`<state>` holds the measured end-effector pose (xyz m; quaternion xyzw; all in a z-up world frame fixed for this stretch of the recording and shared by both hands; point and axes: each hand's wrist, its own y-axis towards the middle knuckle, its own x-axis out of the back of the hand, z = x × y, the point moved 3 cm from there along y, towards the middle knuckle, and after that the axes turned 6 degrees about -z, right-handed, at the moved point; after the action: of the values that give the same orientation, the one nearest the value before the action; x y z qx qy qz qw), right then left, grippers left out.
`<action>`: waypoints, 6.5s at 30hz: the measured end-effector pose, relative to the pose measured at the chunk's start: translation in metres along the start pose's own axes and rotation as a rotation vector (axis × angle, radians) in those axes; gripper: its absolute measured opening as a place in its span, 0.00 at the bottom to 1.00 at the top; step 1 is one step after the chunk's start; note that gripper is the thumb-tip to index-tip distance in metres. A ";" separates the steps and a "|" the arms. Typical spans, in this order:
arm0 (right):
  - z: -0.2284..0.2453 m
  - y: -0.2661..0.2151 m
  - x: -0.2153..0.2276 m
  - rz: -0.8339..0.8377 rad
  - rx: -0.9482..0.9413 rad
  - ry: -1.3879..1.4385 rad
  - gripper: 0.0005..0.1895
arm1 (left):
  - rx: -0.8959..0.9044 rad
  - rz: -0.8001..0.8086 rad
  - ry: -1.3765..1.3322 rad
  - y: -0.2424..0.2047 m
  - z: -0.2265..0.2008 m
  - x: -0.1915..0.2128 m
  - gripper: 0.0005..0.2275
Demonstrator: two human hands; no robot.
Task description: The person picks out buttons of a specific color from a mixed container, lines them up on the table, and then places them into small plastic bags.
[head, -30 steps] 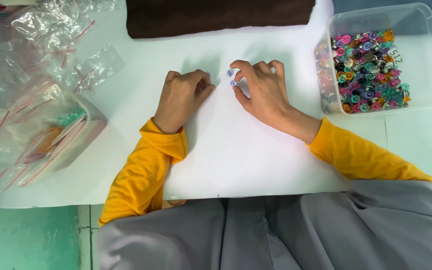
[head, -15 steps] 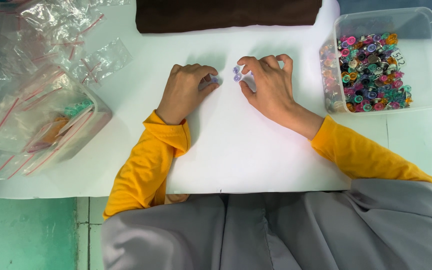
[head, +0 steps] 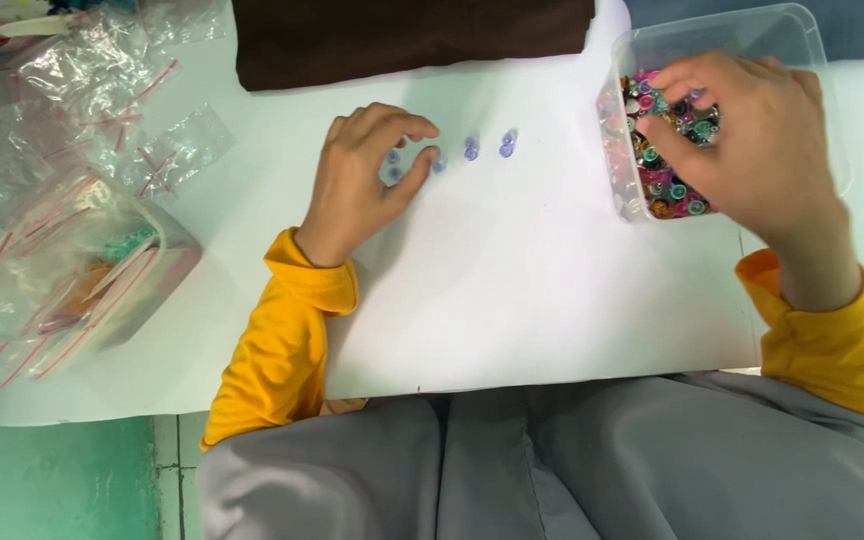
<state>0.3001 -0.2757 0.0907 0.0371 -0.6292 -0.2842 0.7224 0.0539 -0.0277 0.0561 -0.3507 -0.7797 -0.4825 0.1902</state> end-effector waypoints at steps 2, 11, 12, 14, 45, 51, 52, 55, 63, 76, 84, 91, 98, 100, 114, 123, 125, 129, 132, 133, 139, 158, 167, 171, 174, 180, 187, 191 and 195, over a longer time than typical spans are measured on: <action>-0.032 -0.008 0.000 0.185 -0.059 -0.102 0.19 | -0.089 0.012 -0.039 0.023 -0.032 -0.017 0.04; -0.087 -0.029 -0.025 0.667 -0.429 0.047 0.10 | -0.428 0.056 0.093 0.093 -0.134 -0.162 0.08; -0.092 -0.030 -0.029 0.664 -0.419 0.010 0.14 | -0.470 0.013 0.224 0.096 -0.136 -0.182 0.14; -0.092 -0.030 -0.028 0.648 -0.414 0.041 0.10 | -0.442 0.090 0.289 0.094 -0.129 -0.212 0.15; -0.101 -0.035 -0.013 0.327 -0.180 0.249 0.06 | 0.086 0.572 -0.217 0.102 -0.090 -0.268 0.08; -0.091 -0.028 0.011 0.125 -0.126 0.339 0.06 | 0.085 0.404 -0.424 0.113 -0.097 -0.249 0.11; -0.089 -0.028 0.012 0.124 -0.125 0.339 0.06 | 0.085 0.403 -0.423 0.115 -0.101 -0.245 0.11; -0.084 -0.028 0.014 0.092 -0.099 0.338 0.04 | 0.101 0.337 -0.506 0.121 -0.107 -0.229 0.10; -0.041 -0.018 0.021 -0.176 0.021 0.408 0.08 | 0.247 0.373 -0.908 0.127 -0.103 -0.157 0.09; 0.096 0.037 -0.020 -0.218 0.112 0.600 0.09 | 0.675 0.093 -0.628 0.040 -0.018 -0.014 0.08; 0.169 0.083 -0.091 0.013 0.126 0.753 0.05 | 0.599 -0.017 -0.184 -0.054 0.074 0.038 0.02; 0.185 0.102 -0.190 0.148 0.213 0.458 0.02 | 0.414 0.024 0.065 -0.082 0.097 0.011 0.10; 0.192 0.101 -0.209 0.240 0.343 0.074 0.06 | 0.408 -0.077 0.179 -0.086 0.090 -0.002 0.12; 0.191 0.101 -0.209 0.262 0.346 0.046 0.07 | 0.418 -0.090 0.179 -0.087 0.092 -0.003 0.11; 0.241 0.139 -0.215 0.098 0.451 0.433 0.10 | 0.454 -0.256 0.496 -0.096 0.134 0.053 0.16; 0.310 0.155 -0.304 0.231 0.356 0.635 0.22 | 0.646 -0.306 0.940 -0.124 0.199 0.034 0.08; 0.317 0.153 -0.302 0.208 0.378 0.645 0.21 | 0.627 -0.317 1.042 -0.126 0.203 0.033 0.06; 0.312 0.149 -0.300 0.184 0.381 0.681 0.19 | 0.568 -0.350 1.232 -0.116 0.181 0.034 0.02; 0.308 0.148 -0.290 -0.004 0.280 0.882 0.18 | 0.491 -0.424 1.122 -0.108 0.168 0.037 0.02; 0.309 0.145 -0.276 -0.005 0.283 0.883 0.18 | 0.490 -0.427 1.125 -0.102 0.152 0.045 0.02; 0.282 0.123 -0.219 -0.060 -0.151 1.292 0.19 | 0.380 -0.728 0.125 -0.076 0.081 0.054 0.06; 0.171 0.114 -0.183 0.113 -0.463 1.482 0.14 | 0.472 -0.922 -0.388 -0.056 0.072 0.012 0.07; 0.192 0.115 -0.139 0.290 -0.262 1.301 0.25 | -0.112 -0.097 0.500 -0.042 0.050 0.032 0.34; 0.196 0.113 -0.134 0.364 -0.227 1.341 0.31 | -0.115 -0.044 0.380 -0.040 0.046 0.033 0.33; 0.195 0.113 -0.132 0.370 -0.241 1.334 0.31 | -0.126 -0.163 0.284 -0.043 0.053 0.033 0.31; 0.195 0.114 -0.127 0.346 -0.232 1.289 0.29 | -0.083 -0.258 0.224 -0.047 0.063 0.028 0.32; 0.188 0.115 -0.130 0.268 -0.186 1.207 0.15 | -0.053 -0.347 0.379 -0.049 0.064 0.032 0.33; 0.182 0.117 -0.134 0.250 -0.129 1.221 0.08 | -0.015 -0.325 0.441 -0.051 0.069 0.031 0.33; 0.183 0.116 -0.134 0.306 -0.150 1.193 0.08 | -0.049 -0.274 0.423 -0.050 0.071 0.027 0.32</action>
<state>0.1660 -0.0616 0.0575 0.0482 -0.0937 -0.1510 0.9829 0.0023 0.0305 0.0097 -0.1374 -0.7510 -0.5852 0.2733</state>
